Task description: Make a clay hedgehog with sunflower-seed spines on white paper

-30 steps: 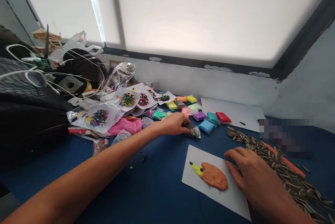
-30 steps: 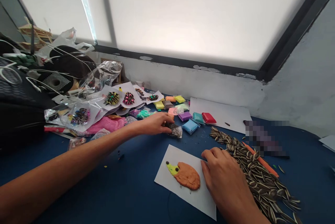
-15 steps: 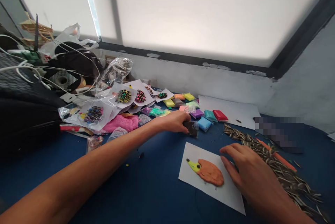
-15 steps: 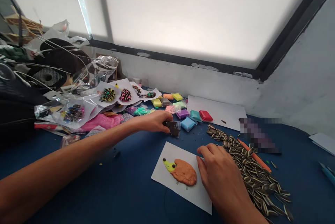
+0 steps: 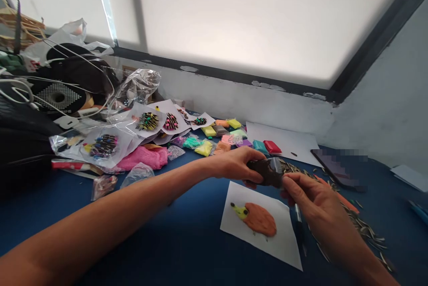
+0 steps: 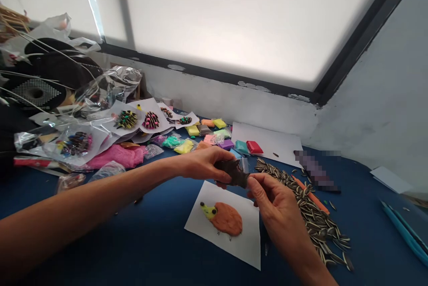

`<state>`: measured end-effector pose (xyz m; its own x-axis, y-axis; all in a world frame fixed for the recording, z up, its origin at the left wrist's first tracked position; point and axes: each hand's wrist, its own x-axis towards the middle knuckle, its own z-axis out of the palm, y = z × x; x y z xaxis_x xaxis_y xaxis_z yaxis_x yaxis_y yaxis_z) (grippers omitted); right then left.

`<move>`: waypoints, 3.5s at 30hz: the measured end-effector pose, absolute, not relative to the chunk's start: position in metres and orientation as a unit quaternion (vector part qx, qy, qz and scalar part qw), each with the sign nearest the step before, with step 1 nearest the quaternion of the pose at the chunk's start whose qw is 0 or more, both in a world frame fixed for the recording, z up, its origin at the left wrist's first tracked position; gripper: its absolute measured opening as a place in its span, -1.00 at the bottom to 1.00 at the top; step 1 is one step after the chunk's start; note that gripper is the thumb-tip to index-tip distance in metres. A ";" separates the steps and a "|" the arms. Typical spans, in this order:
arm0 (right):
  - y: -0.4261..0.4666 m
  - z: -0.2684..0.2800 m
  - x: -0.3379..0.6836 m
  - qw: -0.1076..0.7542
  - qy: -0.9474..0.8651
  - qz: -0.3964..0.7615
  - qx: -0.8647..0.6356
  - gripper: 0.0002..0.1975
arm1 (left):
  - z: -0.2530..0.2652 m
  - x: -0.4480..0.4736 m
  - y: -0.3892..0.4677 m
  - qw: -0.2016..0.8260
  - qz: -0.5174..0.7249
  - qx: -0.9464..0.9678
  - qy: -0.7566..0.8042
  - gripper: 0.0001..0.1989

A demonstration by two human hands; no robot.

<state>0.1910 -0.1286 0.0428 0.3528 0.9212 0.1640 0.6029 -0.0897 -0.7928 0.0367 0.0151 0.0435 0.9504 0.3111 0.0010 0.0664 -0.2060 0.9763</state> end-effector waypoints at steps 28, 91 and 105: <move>-0.131 0.047 0.184 0.418 -0.521 0.289 -0.686 -0.65 | 0.042 0.037 0.007 0.549 0.121 0.811 0.162 -0.79; -0.137 0.040 0.187 0.352 -0.708 -0.031 -0.611 -0.84 | 0.035 0.036 0.011 0.723 0.047 0.682 0.096 -0.70; -0.137 0.045 0.191 0.336 -0.720 -0.003 -0.607 -0.78 | 0.033 0.037 0.014 0.729 0.052 0.677 0.090 -0.70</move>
<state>0.1909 -0.1373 0.0450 -0.0373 0.8727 0.4868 0.8766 0.2625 -0.4034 0.0371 0.0138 0.0325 0.9786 0.1965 -0.0606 0.0459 0.0784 0.9959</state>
